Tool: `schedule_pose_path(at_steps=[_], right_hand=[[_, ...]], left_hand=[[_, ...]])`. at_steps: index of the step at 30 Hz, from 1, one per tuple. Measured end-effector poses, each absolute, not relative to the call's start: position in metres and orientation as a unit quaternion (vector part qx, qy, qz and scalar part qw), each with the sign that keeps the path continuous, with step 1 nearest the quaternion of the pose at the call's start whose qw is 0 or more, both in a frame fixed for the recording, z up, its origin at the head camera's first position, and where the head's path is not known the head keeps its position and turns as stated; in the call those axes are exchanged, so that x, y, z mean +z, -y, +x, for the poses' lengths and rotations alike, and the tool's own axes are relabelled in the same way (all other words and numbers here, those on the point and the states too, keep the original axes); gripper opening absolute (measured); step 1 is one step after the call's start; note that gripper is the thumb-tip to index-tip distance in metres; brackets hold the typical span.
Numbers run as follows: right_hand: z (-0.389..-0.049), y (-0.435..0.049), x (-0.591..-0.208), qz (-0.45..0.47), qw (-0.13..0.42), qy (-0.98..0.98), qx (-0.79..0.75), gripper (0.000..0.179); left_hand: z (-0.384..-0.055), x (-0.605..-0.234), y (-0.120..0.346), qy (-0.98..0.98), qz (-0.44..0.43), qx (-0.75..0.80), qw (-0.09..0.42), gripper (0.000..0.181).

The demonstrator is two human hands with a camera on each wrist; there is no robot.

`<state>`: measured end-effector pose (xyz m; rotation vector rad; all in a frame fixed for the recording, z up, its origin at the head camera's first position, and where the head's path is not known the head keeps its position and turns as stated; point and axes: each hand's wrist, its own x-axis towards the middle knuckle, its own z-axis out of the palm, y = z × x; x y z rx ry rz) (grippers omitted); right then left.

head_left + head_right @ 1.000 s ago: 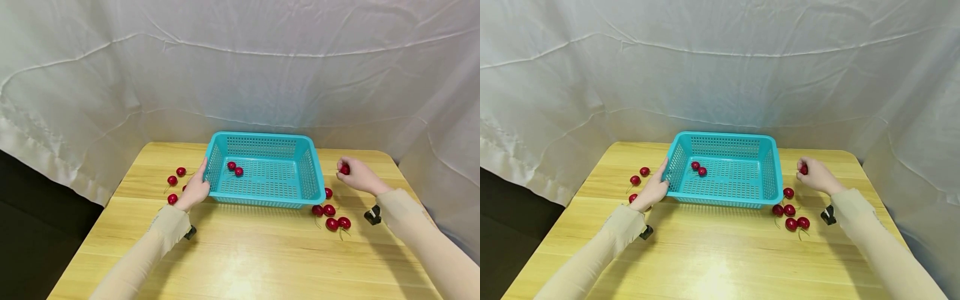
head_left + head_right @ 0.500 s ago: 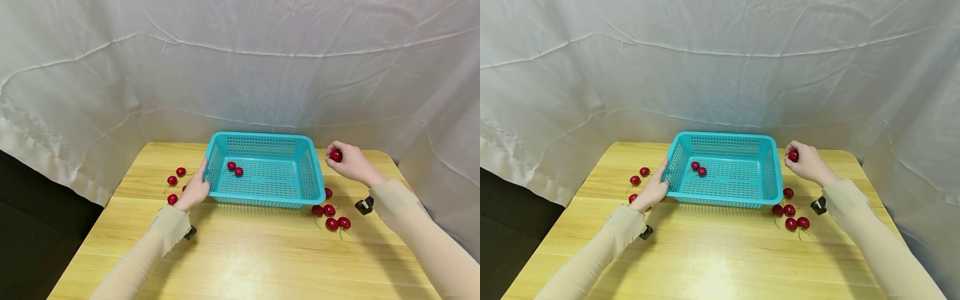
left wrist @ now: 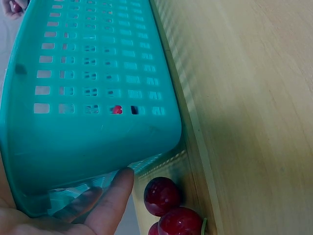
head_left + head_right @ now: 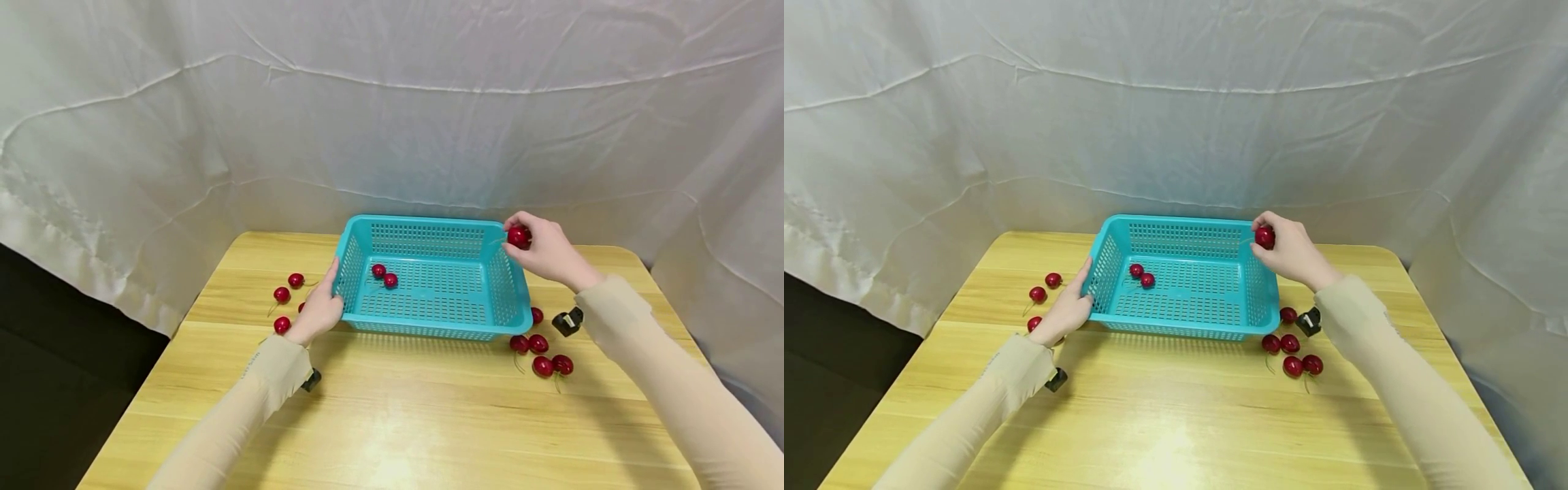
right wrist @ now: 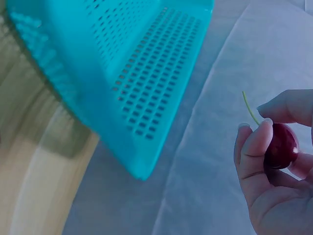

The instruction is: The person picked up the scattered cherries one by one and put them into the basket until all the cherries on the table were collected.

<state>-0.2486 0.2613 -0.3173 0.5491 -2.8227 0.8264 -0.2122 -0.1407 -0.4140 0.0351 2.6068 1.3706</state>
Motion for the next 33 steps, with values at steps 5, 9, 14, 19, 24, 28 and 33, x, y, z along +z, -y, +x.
schedule_pose_path(at_steps=[5,9,14,19,24,28,33], right_hand=[[-0.252,-0.242,-0.311,0.187,0.074,0.935,0.291,0.032],[-0.257,-0.228,-0.306,0.191,0.072,0.93,0.305,0.033],[-0.262,-0.211,-0.304,0.21,0.072,0.923,0.314,0.032],[-0.267,-0.196,-0.304,0.219,0.069,0.919,0.319,0.031],[-0.271,-0.179,-0.305,0.217,0.054,0.916,0.332,0.033],[-0.275,-0.166,-0.309,0.213,0.038,0.914,0.343,0.035],[-0.282,-0.151,-0.316,0.216,0.014,0.912,0.35,0.036]], left_hand=[[-0.212,-0.414,0.141,-0.88,0.011,0.465,0.098,0.077],[-0.212,-0.413,0.141,-0.88,0.009,0.465,0.098,0.077],[-0.212,-0.414,0.14,-0.88,0.007,0.464,0.098,0.078],[-0.212,-0.414,0.14,-0.88,0.006,0.465,0.098,0.078],[-0.211,-0.414,0.139,-0.88,0.007,0.465,0.098,0.078],[-0.211,-0.414,0.139,-0.88,0.008,0.465,0.097,0.078],[-0.211,-0.413,0.139,-0.881,0.009,0.465,0.092,0.078]])
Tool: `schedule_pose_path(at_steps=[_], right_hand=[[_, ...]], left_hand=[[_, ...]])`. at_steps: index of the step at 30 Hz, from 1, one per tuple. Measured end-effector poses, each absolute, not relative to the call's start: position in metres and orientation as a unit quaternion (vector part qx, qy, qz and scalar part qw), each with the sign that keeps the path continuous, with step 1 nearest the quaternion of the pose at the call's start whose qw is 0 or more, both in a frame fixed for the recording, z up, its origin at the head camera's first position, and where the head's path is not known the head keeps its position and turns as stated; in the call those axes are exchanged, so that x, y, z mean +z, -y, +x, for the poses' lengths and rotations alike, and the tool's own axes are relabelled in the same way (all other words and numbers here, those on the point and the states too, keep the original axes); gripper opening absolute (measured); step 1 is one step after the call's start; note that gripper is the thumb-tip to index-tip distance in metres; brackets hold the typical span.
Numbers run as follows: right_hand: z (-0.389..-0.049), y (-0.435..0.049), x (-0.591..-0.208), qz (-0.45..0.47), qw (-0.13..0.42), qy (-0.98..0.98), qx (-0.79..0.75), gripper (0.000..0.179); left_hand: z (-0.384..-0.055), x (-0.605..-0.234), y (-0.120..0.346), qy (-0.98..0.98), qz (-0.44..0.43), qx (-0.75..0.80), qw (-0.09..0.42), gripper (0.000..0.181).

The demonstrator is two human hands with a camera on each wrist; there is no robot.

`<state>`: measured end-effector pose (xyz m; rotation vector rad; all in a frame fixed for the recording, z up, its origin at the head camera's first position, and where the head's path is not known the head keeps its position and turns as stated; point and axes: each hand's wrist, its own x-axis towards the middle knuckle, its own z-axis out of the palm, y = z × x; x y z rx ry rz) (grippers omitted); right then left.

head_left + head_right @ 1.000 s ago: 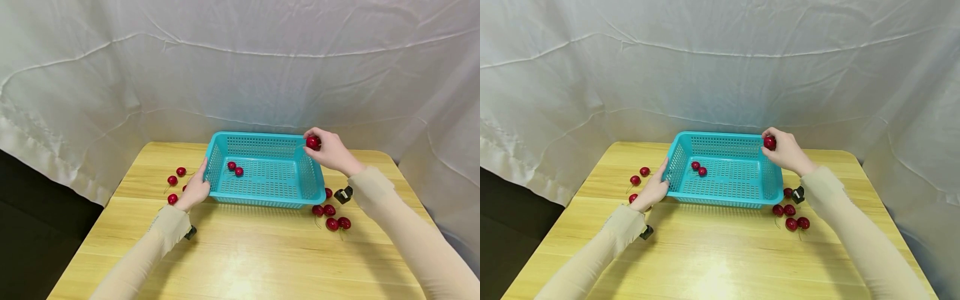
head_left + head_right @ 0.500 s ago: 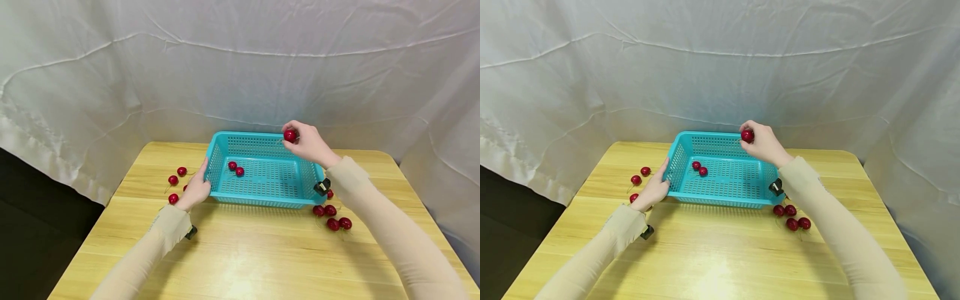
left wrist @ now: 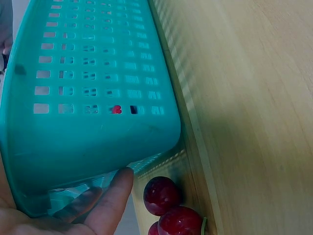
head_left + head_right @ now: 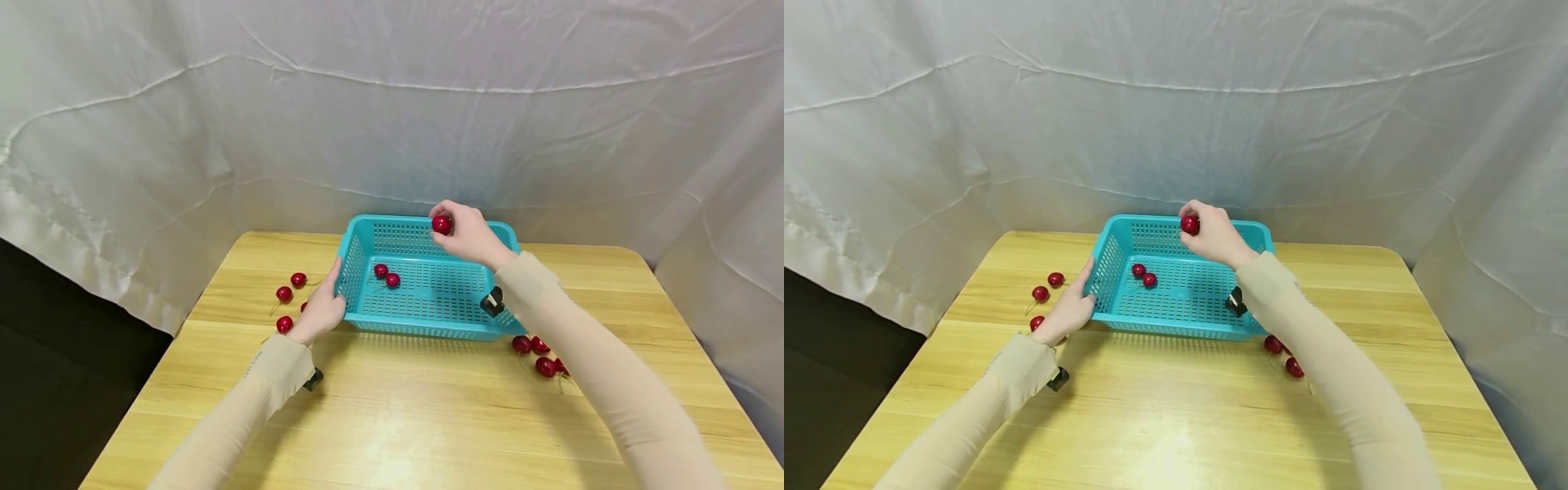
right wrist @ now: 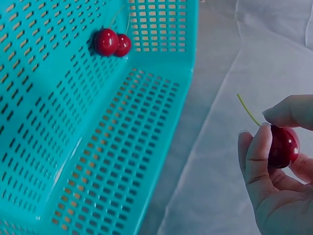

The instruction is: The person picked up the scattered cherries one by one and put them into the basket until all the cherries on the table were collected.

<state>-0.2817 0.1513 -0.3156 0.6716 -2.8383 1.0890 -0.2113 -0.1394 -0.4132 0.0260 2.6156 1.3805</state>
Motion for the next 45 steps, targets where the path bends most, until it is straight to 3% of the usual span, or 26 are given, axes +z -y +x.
schedule_pose_path(at_steps=[20,30,45], right_hand=[[-0.302,-0.11,-0.347,0.216,-0.06,0.915,0.335,0.037],[-0.318,-0.099,-0.369,0.205,-0.091,0.931,0.288,0.027],[-0.325,-0.088,-0.385,0.196,-0.122,0.955,0.187,0.038]], left_hand=[[-0.208,-0.411,0.138,-0.885,0.012,0.458,0.085,0.079],[-0.208,-0.411,0.138,-0.886,0.011,0.457,0.083,0.079],[-0.206,-0.412,0.136,-0.882,0.014,0.464,0.083,0.079]])
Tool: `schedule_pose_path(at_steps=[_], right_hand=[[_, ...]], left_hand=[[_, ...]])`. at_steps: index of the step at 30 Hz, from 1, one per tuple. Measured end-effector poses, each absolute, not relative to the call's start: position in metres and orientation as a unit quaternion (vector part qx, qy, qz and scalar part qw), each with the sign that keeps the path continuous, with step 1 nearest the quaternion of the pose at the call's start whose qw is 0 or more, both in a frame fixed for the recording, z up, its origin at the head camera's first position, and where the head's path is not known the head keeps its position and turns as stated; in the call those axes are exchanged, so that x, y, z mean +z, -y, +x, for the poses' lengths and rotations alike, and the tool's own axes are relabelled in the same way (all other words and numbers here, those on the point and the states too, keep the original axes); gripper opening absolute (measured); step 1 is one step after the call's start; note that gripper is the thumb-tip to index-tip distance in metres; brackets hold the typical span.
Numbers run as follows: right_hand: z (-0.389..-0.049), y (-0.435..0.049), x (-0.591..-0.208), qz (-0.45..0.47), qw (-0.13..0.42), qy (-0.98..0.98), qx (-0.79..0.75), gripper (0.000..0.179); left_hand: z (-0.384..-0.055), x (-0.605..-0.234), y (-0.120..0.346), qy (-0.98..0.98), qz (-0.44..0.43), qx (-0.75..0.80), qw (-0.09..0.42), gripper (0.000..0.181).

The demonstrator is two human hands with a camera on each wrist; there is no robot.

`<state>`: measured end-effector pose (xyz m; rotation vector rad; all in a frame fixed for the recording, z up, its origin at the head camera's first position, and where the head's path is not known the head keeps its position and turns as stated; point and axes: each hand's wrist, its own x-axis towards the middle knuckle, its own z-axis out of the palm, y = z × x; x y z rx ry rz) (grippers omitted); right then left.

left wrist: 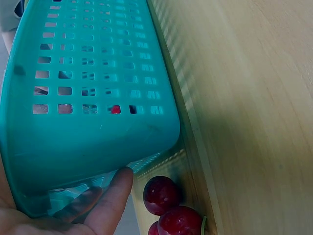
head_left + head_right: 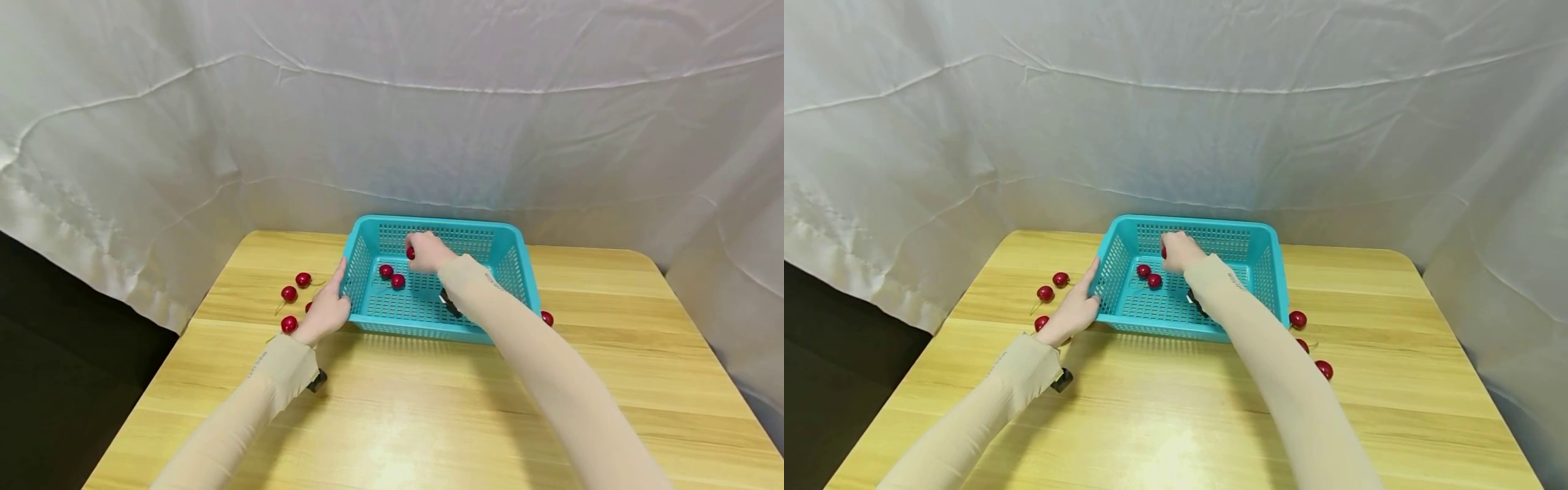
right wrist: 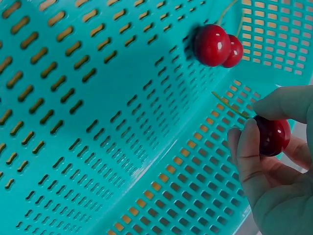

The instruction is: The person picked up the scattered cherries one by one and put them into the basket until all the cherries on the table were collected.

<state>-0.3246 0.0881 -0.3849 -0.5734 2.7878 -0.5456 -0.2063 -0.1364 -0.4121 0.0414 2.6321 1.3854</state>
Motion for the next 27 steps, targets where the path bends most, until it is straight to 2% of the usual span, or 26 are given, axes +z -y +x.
schedule_pose_path(at_steps=[27], right_hand=[[-0.33,-0.076,-0.405,-0.2,0.143,-0.961,-0.125,0.026]], left_hand=[[-0.206,-0.413,0.138,-0.882,0.007,0.462,0.086,0.079]])
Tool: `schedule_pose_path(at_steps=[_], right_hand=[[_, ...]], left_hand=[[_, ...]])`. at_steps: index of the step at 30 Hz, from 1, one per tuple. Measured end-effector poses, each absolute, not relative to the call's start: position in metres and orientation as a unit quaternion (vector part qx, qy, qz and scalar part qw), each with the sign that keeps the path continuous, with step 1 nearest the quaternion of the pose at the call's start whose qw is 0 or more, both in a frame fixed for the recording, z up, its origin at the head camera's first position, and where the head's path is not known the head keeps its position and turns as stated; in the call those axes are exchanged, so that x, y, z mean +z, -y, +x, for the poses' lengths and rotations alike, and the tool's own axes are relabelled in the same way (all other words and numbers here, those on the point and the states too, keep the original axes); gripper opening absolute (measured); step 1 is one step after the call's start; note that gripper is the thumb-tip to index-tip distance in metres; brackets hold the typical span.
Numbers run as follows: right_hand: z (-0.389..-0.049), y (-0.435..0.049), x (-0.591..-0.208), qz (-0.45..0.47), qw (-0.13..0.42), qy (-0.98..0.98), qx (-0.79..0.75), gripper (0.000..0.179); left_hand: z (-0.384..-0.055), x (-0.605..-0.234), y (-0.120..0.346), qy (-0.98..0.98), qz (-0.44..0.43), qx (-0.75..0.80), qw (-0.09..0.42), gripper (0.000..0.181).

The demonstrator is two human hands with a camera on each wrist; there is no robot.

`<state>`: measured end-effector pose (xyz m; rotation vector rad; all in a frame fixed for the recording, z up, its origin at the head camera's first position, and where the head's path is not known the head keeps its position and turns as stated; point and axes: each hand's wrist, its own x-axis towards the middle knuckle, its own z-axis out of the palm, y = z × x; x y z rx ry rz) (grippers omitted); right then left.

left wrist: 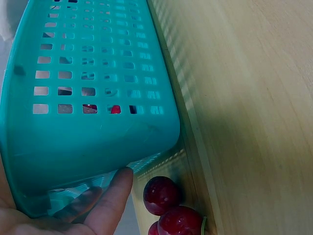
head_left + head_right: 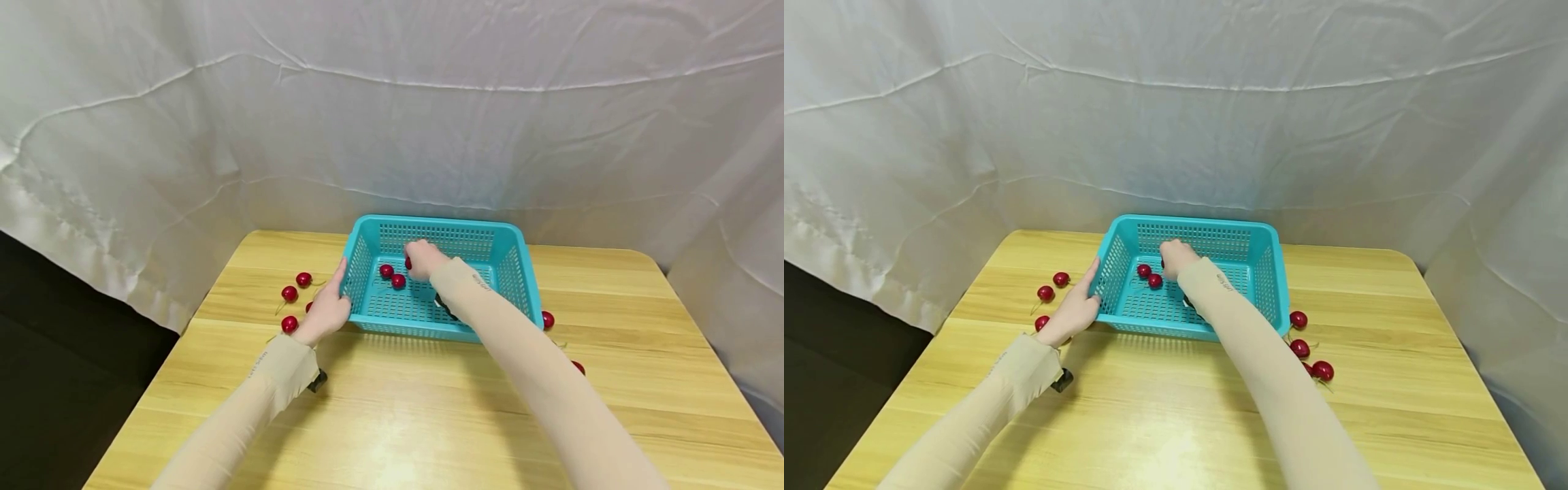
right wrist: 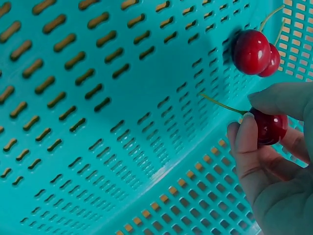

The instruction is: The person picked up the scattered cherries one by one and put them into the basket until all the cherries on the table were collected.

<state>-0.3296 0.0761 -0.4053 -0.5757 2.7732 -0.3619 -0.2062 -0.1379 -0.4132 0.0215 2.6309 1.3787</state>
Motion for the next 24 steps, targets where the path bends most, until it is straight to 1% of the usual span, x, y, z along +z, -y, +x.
schedule_pose_path(at_steps=[6,18,24], right_hand=[[-0.3303,-0.0753,-0.41,-0.189,0.15,-0.961,-0.135,0.029],[-0.3328,-0.0749,-0.4097,-0.198,0.134,-0.958,-0.157,0.048],[-0.3327,-0.0738,-0.4087,-0.211,0.131,-0.955,-0.16,0.046]], left_hand=[[-0.206,-0.4137,0.1372,-0.884,0.009,0.46,0.085,0.079],[-0.206,-0.4122,0.1368,-0.885,0.012,0.457,0.085,0.079],[-0.2068,-0.4128,0.1365,-0.885,0.012,0.458,0.086,0.078]])
